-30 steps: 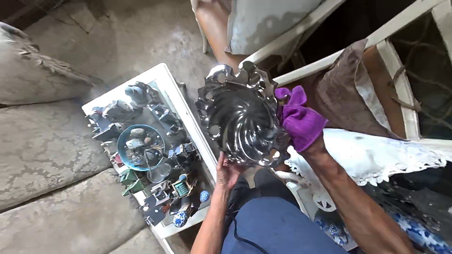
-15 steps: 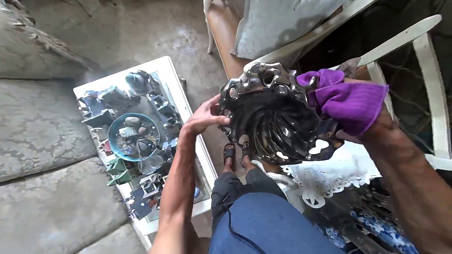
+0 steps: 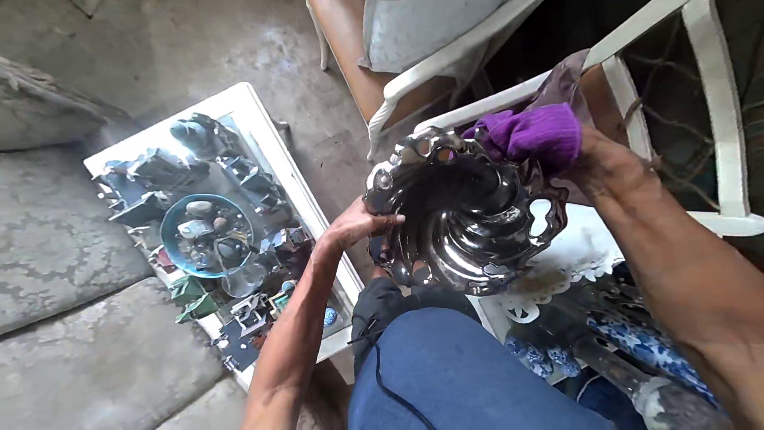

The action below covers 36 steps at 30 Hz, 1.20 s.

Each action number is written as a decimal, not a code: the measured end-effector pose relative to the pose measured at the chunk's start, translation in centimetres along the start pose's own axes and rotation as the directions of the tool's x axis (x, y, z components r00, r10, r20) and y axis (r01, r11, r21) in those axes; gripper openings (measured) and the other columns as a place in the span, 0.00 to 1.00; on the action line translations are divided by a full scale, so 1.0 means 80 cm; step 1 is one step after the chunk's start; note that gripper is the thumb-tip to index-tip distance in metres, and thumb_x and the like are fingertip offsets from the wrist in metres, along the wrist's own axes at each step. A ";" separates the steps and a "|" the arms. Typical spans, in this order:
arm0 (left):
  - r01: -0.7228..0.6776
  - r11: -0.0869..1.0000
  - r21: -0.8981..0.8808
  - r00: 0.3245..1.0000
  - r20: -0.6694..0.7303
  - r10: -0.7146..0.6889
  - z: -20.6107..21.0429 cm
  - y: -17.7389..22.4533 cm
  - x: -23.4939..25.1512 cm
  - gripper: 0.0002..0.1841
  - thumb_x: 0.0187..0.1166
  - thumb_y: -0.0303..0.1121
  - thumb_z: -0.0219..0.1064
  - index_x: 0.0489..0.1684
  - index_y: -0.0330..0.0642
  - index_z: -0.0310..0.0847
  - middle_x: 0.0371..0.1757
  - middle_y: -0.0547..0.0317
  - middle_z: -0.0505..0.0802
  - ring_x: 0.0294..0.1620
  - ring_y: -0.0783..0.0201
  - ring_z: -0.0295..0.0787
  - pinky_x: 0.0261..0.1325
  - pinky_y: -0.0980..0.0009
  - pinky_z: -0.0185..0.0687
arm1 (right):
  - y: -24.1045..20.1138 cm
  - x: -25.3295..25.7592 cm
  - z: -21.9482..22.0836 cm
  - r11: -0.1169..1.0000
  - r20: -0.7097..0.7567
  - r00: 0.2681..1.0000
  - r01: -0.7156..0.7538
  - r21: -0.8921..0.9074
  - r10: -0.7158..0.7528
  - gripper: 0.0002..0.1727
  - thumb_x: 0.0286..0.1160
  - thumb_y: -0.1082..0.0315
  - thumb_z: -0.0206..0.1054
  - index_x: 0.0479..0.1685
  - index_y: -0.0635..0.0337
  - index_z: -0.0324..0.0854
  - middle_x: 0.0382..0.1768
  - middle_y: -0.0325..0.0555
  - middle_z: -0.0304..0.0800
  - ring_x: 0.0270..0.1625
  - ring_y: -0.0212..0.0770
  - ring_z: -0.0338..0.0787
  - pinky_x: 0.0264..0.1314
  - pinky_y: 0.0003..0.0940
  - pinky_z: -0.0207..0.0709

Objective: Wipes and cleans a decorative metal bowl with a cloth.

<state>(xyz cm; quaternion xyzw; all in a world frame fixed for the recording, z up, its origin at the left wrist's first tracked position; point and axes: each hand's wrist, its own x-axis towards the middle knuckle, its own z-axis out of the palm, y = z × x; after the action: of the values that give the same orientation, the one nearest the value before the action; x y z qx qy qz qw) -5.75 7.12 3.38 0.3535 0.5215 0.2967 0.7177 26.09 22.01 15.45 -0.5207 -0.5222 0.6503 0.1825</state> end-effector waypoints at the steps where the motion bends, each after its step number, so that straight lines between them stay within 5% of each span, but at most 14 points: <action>1: -0.009 1.000 0.028 1.000 -0.027 0.010 0.006 -0.009 -0.003 0.19 0.70 0.25 0.78 0.59 0.38 0.84 0.49 0.57 0.95 0.47 0.68 0.93 0.57 0.66 0.90 | 0.006 0.003 0.002 1.000 0.013 1.000 0.000 -0.005 0.000 0.08 0.84 0.66 0.55 0.44 0.40 0.78 0.33 0.19 0.87 0.36 0.15 0.85 0.40 0.15 0.81; 3: -0.031 0.999 0.040 0.998 -0.052 0.033 0.015 -0.027 -0.009 0.19 0.67 0.23 0.77 0.57 0.39 0.85 0.48 0.56 0.95 0.47 0.67 0.93 0.55 0.65 0.91 | 0.020 0.012 0.005 0.997 0.009 1.000 0.013 -0.071 -0.013 0.06 0.78 0.68 0.60 0.43 0.42 0.78 0.31 0.20 0.86 0.34 0.15 0.84 0.37 0.16 0.80; 6: -0.027 0.999 0.026 0.999 -0.037 0.028 0.023 -0.045 -0.026 0.23 0.70 0.23 0.75 0.66 0.40 0.82 0.56 0.56 0.94 0.55 0.66 0.92 0.62 0.63 0.90 | 0.056 0.037 -0.002 0.972 0.087 0.991 0.122 -0.201 -0.106 0.14 0.68 0.69 0.70 0.53 0.50 0.82 0.39 0.25 0.88 0.42 0.16 0.85 0.47 0.18 0.82; 10: 0.036 0.999 0.035 0.997 -0.063 -0.034 0.034 -0.053 -0.050 0.21 0.73 0.24 0.73 0.66 0.42 0.82 0.52 0.59 0.94 0.49 0.70 0.92 0.56 0.67 0.90 | 0.073 0.046 0.009 0.951 0.284 0.931 0.276 -0.138 -0.228 0.18 0.63 0.68 0.75 0.55 0.51 0.84 0.43 0.25 0.91 0.47 0.17 0.87 0.54 0.18 0.84; 14: 0.096 0.995 0.007 0.993 -0.075 -0.095 0.035 -0.065 -0.060 0.19 0.72 0.23 0.72 0.63 0.41 0.83 0.50 0.58 0.94 0.47 0.69 0.92 0.55 0.66 0.89 | 0.099 0.048 0.020 0.933 0.311 0.923 0.299 -0.203 -0.228 0.18 0.64 0.63 0.75 0.55 0.53 0.84 0.42 0.26 0.90 0.46 0.16 0.87 0.53 0.17 0.82; 16: 0.102 0.995 0.012 0.993 -0.061 -0.101 0.033 -0.066 -0.065 0.24 0.72 0.22 0.72 0.70 0.43 0.80 0.55 0.60 0.93 0.51 0.70 0.91 0.58 0.68 0.89 | 0.131 0.056 0.010 0.956 0.262 0.947 0.234 -0.176 -0.183 0.21 0.62 0.64 0.77 0.57 0.57 0.84 0.44 0.33 0.92 0.47 0.23 0.89 0.54 0.23 0.85; 19: 0.117 0.993 0.021 0.991 -0.070 -0.115 0.032 -0.075 -0.069 0.26 0.72 0.21 0.72 0.72 0.42 0.77 0.58 0.57 0.92 0.54 0.68 0.91 0.61 0.66 0.89 | 0.166 0.040 -0.001 0.985 0.029 0.988 0.156 -0.069 -0.155 0.22 0.63 0.64 0.75 0.59 0.50 0.78 0.47 0.26 0.89 0.52 0.18 0.86 0.60 0.22 0.82; 24: 0.151 0.988 0.024 0.981 -0.128 -0.146 0.035 -0.096 -0.086 0.25 0.73 0.22 0.71 0.72 0.44 0.78 0.51 0.57 0.92 0.40 0.70 0.87 0.43 0.69 0.85 | 0.153 -0.030 0.006 0.952 -0.181 0.956 0.181 -0.248 -0.230 0.25 0.79 0.65 0.66 0.70 0.71 0.72 0.59 0.42 0.85 0.63 0.16 0.80 0.69 0.13 0.71; 25: 0.169 0.985 0.019 0.976 -0.141 -0.165 0.035 -0.099 -0.088 0.25 0.73 0.22 0.72 0.72 0.44 0.77 0.51 0.57 0.92 0.40 0.70 0.88 0.43 0.69 0.86 | 0.145 -0.052 0.011 0.970 -0.189 0.965 0.146 -0.193 -0.183 0.23 0.84 0.63 0.62 0.71 0.66 0.69 0.59 0.38 0.84 0.63 0.14 0.79 0.69 0.11 0.72; 28: 0.192 0.981 0.017 0.969 -0.164 -0.186 0.037 -0.095 -0.089 0.25 0.74 0.22 0.72 0.72 0.42 0.77 0.52 0.55 0.93 0.43 0.68 0.90 0.48 0.67 0.88 | 0.140 -0.092 0.044 0.974 -0.209 0.978 -0.061 -0.217 0.014 0.20 0.84 0.71 0.58 0.69 0.75 0.69 0.56 0.45 0.84 0.57 0.16 0.80 0.63 0.11 0.73; 30: 0.201 0.978 0.049 0.967 -0.171 -0.190 0.041 -0.087 -0.090 0.23 0.75 0.23 0.71 0.71 0.42 0.78 0.51 0.56 0.93 0.41 0.69 0.89 0.46 0.67 0.87 | 0.168 -0.076 0.072 0.934 -0.065 0.998 -0.044 -0.354 0.022 0.19 0.76 0.75 0.66 0.62 0.79 0.76 0.53 0.55 0.88 0.55 0.26 0.83 0.65 0.19 0.73; 33: 0.224 0.969 0.108 0.963 -0.175 -0.203 0.047 -0.075 -0.090 0.22 0.75 0.23 0.71 0.69 0.44 0.79 0.51 0.56 0.93 0.42 0.67 0.90 0.46 0.65 0.87 | 0.223 -0.027 0.115 0.789 0.157 0.925 0.378 -0.483 -0.347 0.16 0.64 0.66 0.75 0.47 0.68 0.88 0.47 0.57 0.92 0.55 0.47 0.90 0.64 0.46 0.80; 34: 0.231 0.965 0.121 0.962 -0.176 -0.208 0.048 -0.073 -0.090 0.23 0.74 0.23 0.72 0.70 0.44 0.79 0.52 0.55 0.93 0.44 0.65 0.90 0.47 0.63 0.87 | 0.229 -0.024 0.124 0.717 0.202 0.908 0.414 -0.561 -0.366 0.15 0.65 0.64 0.74 0.46 0.66 0.87 0.45 0.60 0.90 0.53 0.56 0.89 0.60 0.56 0.81; 36: 0.241 0.960 0.142 0.958 -0.191 -0.212 0.049 -0.073 -0.094 0.24 0.73 0.24 0.72 0.71 0.44 0.79 0.51 0.53 0.92 0.43 0.63 0.89 0.45 0.61 0.86 | 0.233 -0.026 0.144 0.579 0.218 0.902 0.409 -0.705 -0.372 0.10 0.69 0.62 0.68 0.36 0.62 0.86 0.33 0.59 0.86 0.39 0.62 0.89 0.38 0.62 0.80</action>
<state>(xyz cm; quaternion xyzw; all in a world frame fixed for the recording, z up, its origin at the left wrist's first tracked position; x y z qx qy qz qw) -3.73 -3.00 3.49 0.3218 0.6419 0.1980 0.6672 22.64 7.52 -0.71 -0.4060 -0.8446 0.3390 0.0833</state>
